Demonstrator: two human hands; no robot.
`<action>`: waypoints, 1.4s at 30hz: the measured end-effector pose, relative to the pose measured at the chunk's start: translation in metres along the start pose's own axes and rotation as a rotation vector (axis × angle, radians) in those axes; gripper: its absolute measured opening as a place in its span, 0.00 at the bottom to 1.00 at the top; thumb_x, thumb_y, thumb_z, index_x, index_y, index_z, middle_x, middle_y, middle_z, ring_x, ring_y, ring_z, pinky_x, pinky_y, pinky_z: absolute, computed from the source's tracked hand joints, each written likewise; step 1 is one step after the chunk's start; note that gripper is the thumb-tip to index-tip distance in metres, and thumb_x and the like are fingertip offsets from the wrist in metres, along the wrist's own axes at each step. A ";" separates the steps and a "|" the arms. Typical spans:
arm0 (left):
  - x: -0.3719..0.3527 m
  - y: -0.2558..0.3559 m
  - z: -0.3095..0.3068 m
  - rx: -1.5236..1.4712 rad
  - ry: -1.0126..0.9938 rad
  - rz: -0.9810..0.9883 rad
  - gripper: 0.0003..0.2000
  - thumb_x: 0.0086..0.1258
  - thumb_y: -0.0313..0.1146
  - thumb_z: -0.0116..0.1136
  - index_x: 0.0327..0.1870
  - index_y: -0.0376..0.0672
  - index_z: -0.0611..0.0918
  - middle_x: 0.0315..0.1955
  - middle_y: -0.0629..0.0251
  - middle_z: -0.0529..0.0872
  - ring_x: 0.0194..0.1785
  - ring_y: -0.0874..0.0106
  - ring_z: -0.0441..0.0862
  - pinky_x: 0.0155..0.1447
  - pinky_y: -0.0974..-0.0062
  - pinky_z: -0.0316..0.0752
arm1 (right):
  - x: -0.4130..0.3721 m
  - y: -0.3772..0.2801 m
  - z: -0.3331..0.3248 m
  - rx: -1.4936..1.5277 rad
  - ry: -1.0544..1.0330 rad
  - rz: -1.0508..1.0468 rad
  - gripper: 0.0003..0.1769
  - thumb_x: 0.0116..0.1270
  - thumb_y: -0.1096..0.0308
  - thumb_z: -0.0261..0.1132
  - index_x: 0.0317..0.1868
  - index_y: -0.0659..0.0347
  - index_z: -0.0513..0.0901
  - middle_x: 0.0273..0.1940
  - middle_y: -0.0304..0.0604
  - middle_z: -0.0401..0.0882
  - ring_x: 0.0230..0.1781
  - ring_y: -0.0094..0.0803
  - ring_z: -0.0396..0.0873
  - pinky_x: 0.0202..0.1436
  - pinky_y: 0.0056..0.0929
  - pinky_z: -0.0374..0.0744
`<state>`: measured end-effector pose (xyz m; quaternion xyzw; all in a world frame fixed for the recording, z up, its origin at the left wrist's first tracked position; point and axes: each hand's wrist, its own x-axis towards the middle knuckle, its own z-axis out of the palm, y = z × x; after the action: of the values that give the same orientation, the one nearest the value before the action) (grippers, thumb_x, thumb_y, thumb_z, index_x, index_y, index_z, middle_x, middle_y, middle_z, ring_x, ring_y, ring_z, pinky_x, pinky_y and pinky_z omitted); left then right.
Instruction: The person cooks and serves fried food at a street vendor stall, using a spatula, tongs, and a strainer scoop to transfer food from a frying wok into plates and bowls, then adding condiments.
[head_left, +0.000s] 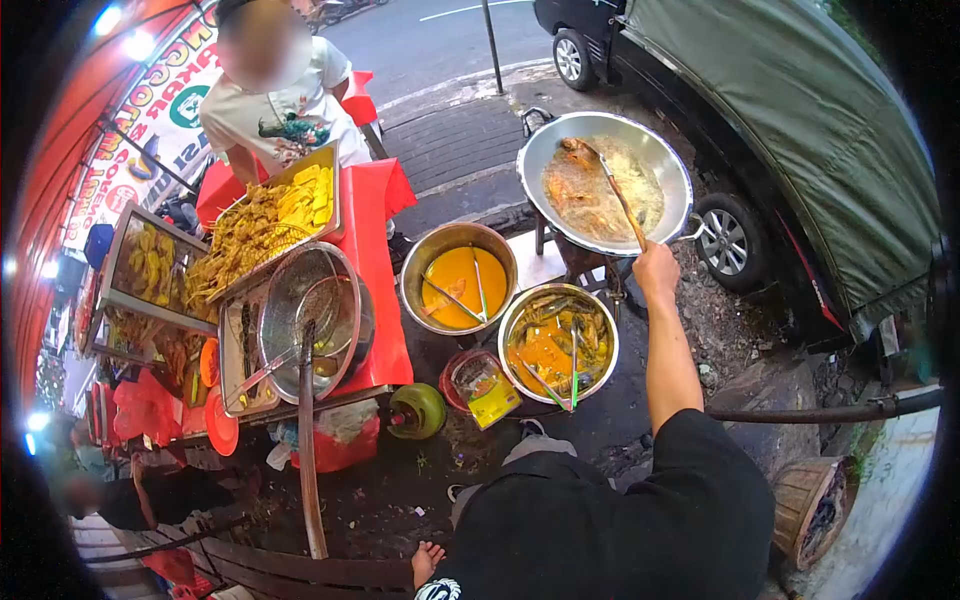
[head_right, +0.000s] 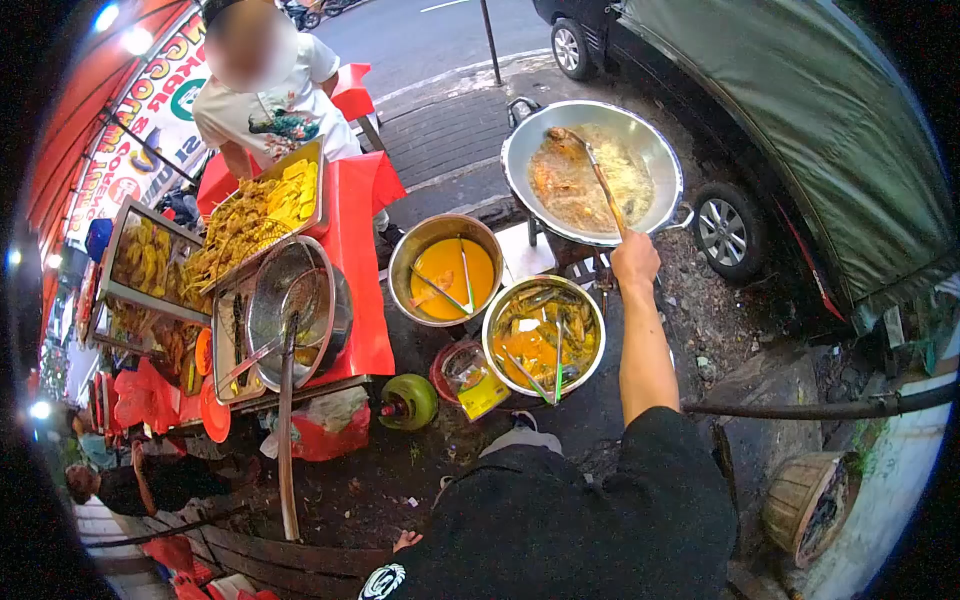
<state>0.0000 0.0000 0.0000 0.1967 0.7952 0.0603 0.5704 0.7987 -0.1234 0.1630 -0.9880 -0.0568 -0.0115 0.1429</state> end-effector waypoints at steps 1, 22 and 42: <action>0.009 -0.011 -0.003 -0.069 0.012 -0.013 0.24 0.76 0.45 0.51 0.60 0.32 0.71 0.51 0.54 0.78 0.47 0.60 0.81 0.48 0.56 0.83 | -0.005 -0.001 -0.007 0.027 0.011 -0.011 0.15 0.63 0.62 0.63 0.49 0.56 0.84 0.44 0.55 0.83 0.47 0.53 0.81 0.51 0.51 0.78; 0.004 0.011 0.007 0.127 -0.156 -0.006 0.21 0.77 0.51 0.46 0.56 0.44 0.75 0.44 0.61 0.83 0.46 0.64 0.83 0.49 0.62 0.78 | -0.041 0.000 -0.015 0.065 0.057 -0.090 0.13 0.61 0.64 0.64 0.44 0.57 0.86 0.41 0.55 0.84 0.44 0.53 0.82 0.49 0.49 0.79; 0.005 0.037 0.014 0.164 -0.135 0.045 0.19 0.77 0.50 0.47 0.53 0.44 0.76 0.38 0.64 0.84 0.39 0.67 0.83 0.44 0.65 0.79 | -0.023 0.032 -0.063 0.058 -0.049 -0.139 0.12 0.61 0.66 0.62 0.44 0.56 0.87 0.40 0.57 0.84 0.44 0.53 0.82 0.50 0.49 0.79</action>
<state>0.0210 0.0336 0.0025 0.2639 0.7527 -0.0055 0.6031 0.7791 -0.1742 0.2130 -0.9771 -0.1291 0.0045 0.1691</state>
